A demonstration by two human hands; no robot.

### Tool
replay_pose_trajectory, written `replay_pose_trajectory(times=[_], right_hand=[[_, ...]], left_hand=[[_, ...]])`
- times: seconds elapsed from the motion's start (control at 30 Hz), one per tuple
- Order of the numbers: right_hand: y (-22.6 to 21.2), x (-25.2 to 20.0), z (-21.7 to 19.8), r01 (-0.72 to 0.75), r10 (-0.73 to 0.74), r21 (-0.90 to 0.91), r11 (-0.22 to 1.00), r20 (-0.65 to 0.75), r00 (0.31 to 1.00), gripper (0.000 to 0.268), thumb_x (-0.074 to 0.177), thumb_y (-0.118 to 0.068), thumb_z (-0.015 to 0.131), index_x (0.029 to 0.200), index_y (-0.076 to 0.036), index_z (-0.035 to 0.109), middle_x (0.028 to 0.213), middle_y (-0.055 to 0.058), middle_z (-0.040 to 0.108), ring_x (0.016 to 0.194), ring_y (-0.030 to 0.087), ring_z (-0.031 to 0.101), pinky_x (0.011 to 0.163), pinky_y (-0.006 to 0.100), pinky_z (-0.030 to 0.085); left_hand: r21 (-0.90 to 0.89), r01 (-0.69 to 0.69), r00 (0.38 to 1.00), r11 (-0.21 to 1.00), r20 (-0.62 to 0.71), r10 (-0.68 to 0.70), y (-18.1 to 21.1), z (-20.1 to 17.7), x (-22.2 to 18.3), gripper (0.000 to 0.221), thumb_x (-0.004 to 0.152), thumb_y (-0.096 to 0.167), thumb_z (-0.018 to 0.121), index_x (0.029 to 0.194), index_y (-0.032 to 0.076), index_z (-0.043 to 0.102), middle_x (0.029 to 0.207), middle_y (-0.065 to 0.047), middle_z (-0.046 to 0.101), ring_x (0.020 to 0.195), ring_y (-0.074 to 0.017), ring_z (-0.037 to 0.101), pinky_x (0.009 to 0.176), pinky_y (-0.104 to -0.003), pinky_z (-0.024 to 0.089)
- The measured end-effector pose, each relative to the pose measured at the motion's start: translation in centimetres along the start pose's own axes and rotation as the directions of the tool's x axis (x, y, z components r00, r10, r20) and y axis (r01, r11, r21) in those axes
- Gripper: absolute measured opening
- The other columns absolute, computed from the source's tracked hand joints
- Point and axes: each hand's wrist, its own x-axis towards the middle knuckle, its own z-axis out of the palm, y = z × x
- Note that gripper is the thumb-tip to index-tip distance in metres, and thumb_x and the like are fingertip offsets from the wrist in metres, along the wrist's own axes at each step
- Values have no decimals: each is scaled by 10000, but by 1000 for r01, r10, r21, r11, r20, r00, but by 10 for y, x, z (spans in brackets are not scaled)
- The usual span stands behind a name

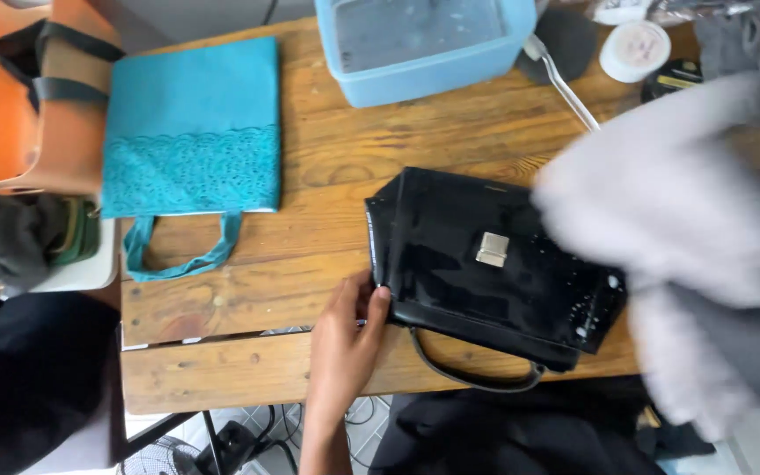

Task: Polishing and cleaning a black leather handbag using a small brush and a cloth at a workbench.

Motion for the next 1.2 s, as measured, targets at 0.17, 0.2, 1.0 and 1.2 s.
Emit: replay_pose_trajectory(times=[0.17, 0.2, 1.0, 1.2], right_hand=[[-190, 37, 94, 564, -521, -271, 780, 217, 825, 798, 764, -417, 697, 1514, -286, 460, 1324, 124, 561, 774, 303, 679, 539, 485, 545], [-190, 53, 105, 567, -525, -267, 779, 216, 823, 798, 764, -417, 697, 1514, -286, 460, 1324, 124, 561, 774, 303, 679, 539, 485, 545], [-166, 104, 105, 419, -408, -314, 852, 103, 907, 716, 877, -404, 702, 1548, -276, 491, 1369, 131, 580, 815, 262, 674, 451, 390, 564], [-185, 40, 96, 674, -696, -500, 544, 179, 695, 647, 738, -157, 511, 1381, -222, 516, 1510, 103, 474, 1189, 187, 597, 907, 312, 479]], left_hand=[[54, 34, 998, 998, 47, -36, -11, -5, 7, 263, 799, 185, 592, 1034, 92, 666, 1010, -109, 768, 926, -347, 721, 690, -414, 484], [56, 37, 998, 998, 43, -39, -16, -4, 9, 263, 799, 185, 592, 1034, 92, 666, 1010, -109, 768, 926, -347, 721, 690, -414, 484], [-93, 71, 993, 993, 100, -62, -15, -11, 8, 266, 909, 317, 700, 1107, 150, 762, 798, 32, 755, 740, -92, 667, 715, -262, 509], [-137, 31, 998, 990, 58, -23, -19, -5, 5, 91, 885, 140, 752, 820, 106, 699, 713, 18, 651, 664, -112, 528, 608, -297, 419]])
